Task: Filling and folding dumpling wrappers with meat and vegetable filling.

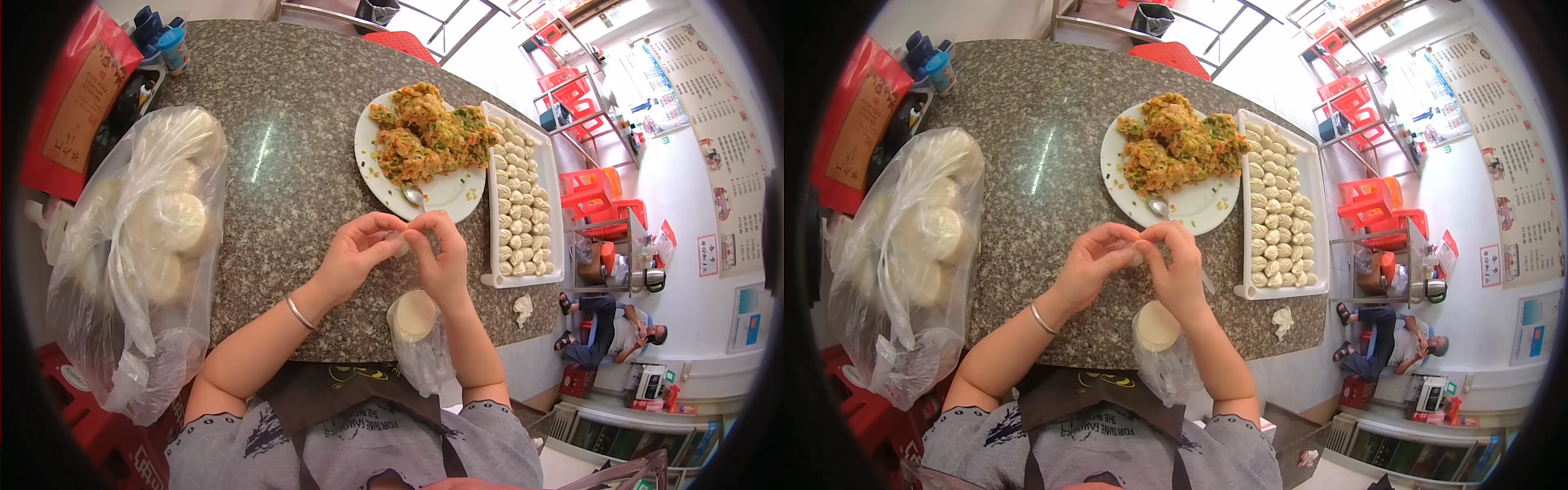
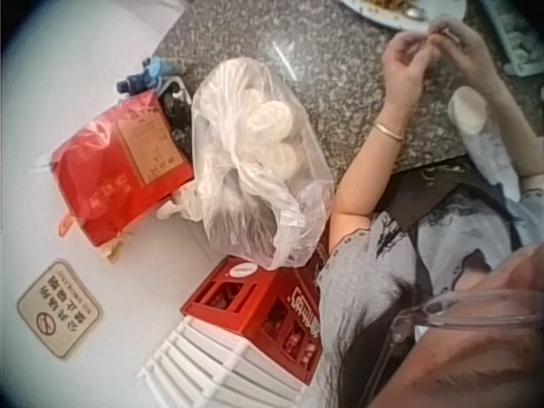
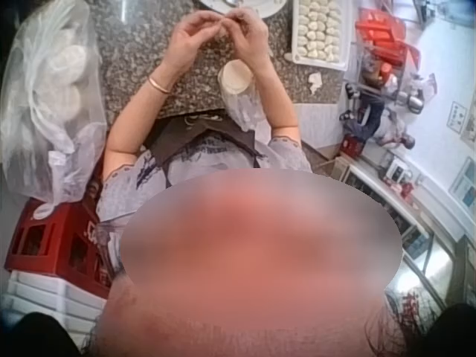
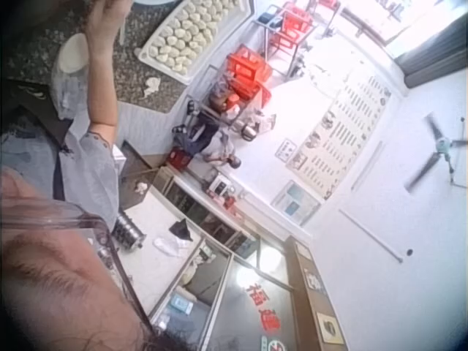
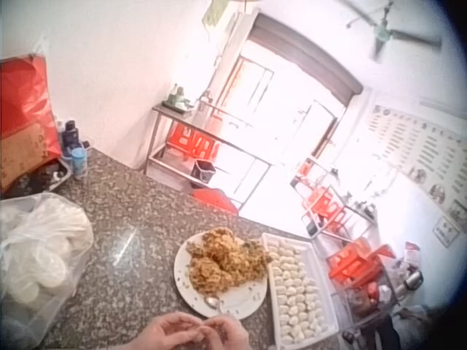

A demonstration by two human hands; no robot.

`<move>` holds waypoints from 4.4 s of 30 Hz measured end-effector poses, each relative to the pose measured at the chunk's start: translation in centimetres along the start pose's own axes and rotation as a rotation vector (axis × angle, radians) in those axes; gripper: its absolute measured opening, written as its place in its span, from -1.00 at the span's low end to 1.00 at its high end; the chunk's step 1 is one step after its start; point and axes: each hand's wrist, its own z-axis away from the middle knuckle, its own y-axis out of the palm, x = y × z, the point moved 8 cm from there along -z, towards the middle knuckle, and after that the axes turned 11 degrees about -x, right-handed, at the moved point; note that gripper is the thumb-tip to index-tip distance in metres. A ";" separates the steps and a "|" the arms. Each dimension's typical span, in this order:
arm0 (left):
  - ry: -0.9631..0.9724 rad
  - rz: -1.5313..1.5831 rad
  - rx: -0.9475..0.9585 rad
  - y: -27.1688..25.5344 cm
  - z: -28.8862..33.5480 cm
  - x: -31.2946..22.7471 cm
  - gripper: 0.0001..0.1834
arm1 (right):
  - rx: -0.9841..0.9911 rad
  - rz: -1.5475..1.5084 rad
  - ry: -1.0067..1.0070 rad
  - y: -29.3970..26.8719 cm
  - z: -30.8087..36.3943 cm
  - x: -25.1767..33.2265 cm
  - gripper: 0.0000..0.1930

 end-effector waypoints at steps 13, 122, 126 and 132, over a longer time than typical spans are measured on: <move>-0.282 0.199 0.015 0.2 0.1 1.2 -0.66 | 0.071 -0.363 0.191 -1.4 -0.6 -3.4 -0.91; -0.427 0.086 -0.161 -1.4 0.3 3.5 -0.63 | 0.364 0.527 -0.117 -4.1 -2.1 -3.6 -0.69; -0.426 0.149 -0.145 -1.2 0.1 3.4 -0.60 | 0.346 0.488 -0.123 -4.2 -2.0 -3.6 -0.70; -0.423 0.262 -0.123 -0.9 0.0 3.3 -0.56 | 0.376 0.368 0.033 -4.3 -1.6 -4.5 -0.68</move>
